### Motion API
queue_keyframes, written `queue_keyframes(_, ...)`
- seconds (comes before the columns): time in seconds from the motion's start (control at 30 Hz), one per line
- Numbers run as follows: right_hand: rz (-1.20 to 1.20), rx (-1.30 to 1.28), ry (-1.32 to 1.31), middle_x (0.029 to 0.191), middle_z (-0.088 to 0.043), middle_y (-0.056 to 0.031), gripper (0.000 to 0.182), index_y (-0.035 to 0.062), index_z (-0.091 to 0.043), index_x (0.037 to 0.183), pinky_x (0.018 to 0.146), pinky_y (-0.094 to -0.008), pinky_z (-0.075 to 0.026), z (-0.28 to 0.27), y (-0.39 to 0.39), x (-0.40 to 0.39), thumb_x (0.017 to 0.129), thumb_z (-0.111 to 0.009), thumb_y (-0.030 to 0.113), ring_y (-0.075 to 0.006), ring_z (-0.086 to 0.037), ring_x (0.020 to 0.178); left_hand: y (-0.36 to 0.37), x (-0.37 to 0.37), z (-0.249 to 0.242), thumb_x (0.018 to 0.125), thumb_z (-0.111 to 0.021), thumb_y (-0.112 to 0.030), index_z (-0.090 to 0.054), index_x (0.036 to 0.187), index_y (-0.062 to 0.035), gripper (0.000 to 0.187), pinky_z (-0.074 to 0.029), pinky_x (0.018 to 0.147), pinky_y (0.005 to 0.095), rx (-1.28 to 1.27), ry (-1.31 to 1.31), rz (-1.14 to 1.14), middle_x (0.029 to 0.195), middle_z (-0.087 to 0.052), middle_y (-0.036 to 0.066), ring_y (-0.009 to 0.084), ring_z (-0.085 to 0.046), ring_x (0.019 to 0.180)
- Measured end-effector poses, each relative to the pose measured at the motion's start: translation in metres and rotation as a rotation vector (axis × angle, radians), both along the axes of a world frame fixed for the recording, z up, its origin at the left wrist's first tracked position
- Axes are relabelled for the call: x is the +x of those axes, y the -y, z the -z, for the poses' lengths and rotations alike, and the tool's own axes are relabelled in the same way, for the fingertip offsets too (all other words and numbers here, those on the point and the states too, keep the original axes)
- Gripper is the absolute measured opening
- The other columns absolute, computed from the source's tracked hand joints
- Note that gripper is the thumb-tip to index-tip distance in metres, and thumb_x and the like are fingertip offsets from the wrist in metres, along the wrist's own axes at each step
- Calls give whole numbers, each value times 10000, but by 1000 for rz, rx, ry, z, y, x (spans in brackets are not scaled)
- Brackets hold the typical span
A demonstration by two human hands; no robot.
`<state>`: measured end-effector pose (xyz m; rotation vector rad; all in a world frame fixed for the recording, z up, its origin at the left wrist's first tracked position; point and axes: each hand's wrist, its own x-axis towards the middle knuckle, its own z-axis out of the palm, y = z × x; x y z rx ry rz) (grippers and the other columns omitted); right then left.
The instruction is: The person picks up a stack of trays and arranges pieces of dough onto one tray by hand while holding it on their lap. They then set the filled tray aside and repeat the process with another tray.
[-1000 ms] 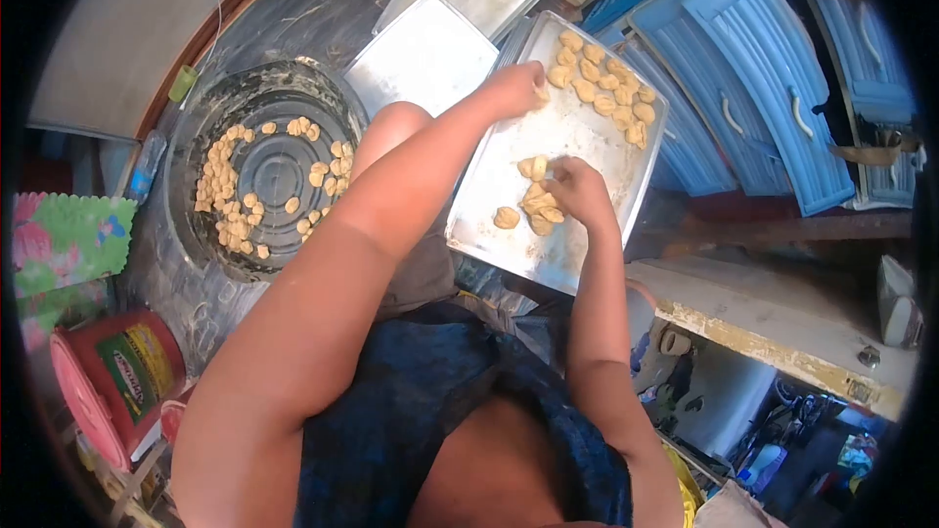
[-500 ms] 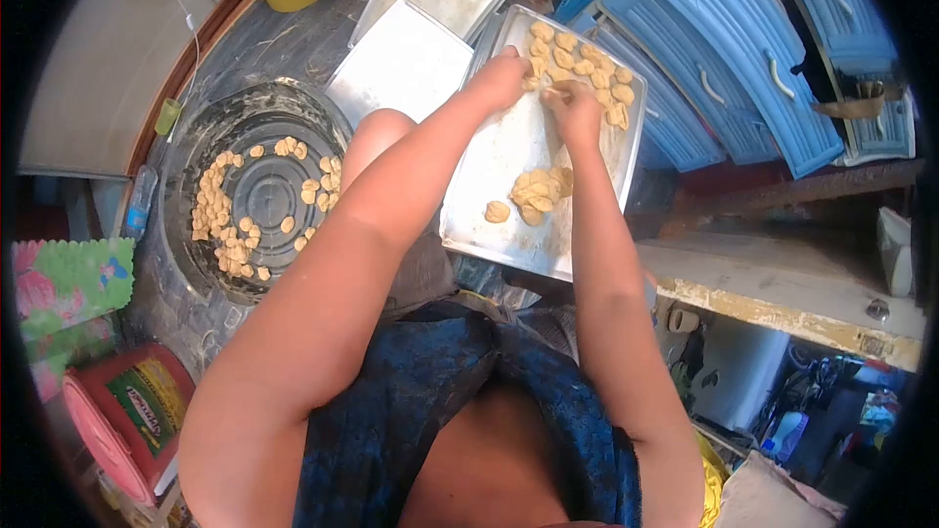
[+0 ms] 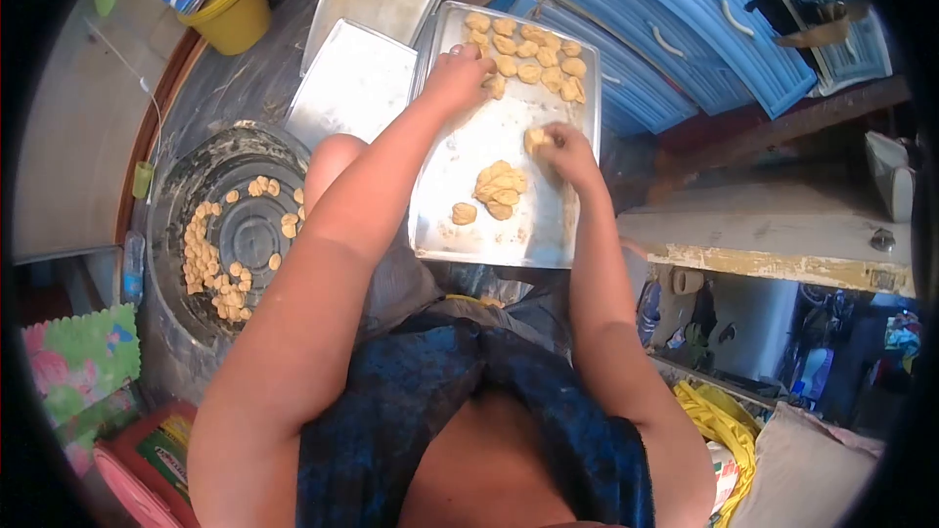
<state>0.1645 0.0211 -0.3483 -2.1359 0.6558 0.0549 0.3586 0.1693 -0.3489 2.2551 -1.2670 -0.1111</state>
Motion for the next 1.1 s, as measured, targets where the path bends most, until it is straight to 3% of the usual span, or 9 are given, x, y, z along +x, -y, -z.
queue_keyframes(0.07,251,-35,193,956,-606,-131,402,5,-639,1016,760,-314,-471,13,8,20,639,-716,121,-223,-591,879,7,-5,6,674,-721,-218,-619,1018,-147,366,-357,926,399,-5,41,0,1056,-536,61,270,-444,1132)
queue_keyframes(0.17,171,-343,306,945,-599,-152,435,2,-624,1055,758,-319,-478,13,1,45,654,-720,139,-245,-591,870,11,-9,8,672,-717,-226,-623,1021,-163,366,-298,951,404,-10,83,-12,1048,-534,49,260,-404,1163)
queue_keyframes(0.3,112,-247,191,970,-593,-178,485,8,-607,1098,759,-331,-480,4,-1,48,656,-733,164,-268,-591,893,14,-19,8,682,-718,-253,-629,1037,-173,375,-273,952,414,-130,205,19,1060,-539,29,238,-408,1153)
queue_keyframes(0.4,-9,-335,316,804,-624,-127,457,-10,-603,1085,681,-315,-463,14,8,41,691,-731,185,-213,-587,730,16,-25,8,692,-719,-289,-628,1063,-183,396,-266,956,413,-161,228,260,1071,-543,20,223,-423,1131)
queue_keyframes(0.53,99,-431,186,775,-624,-141,421,-2,-628,975,689,-338,-484,0,7,37,644,-769,215,-248,-589,677,25,-34,15,750,-668,-306,-647,1013,-159,302,-285,906,403,-159,245,194,977,-584,26,216,-475,1048)
queue_keyframes(0.67,143,-322,64,785,-623,-118,363,-15,-622,917,650,-300,-472,-4,20,30,676,-770,213,-198,-584,674,37,-28,28,775,-632,-280,-650,949,-138,225,-296,882,396,-49,363,119,929,-590,27,219,-498,998)
queue_keyframes(0.73,247,-42,259,784,-621,-87,272,-22,-617,892,622,-269,-465,2,22,26,713,-741,141,-150,-571,674,38,-30,27,772,-617,-233,-640,891,-126,162,-306,879,400,-314,345,64,905,-588,22,211,-511,968)
queue_keyframes(0.87,251,175,333,782,-628,-65,278,-26,-607,982,627,-253,-458,2,15,32,759,-690,118,-132,-576,689,35,-44,16,768,-612,-213,-643,870,-131,134,-321,858,395,-272,300,213,885,-592,9,196,-517,954)
queue_keyframes(1.1,442,37,403,767,-650,-76,184,-30,-642,877,616,-248,-465,-1,33,30,767,-673,113,-117,-583,660,41,-33,26,779,-609,-219,-628,839,-131,107,-329,827,379,-244,341,100,833,-594,19,204,-538,925)
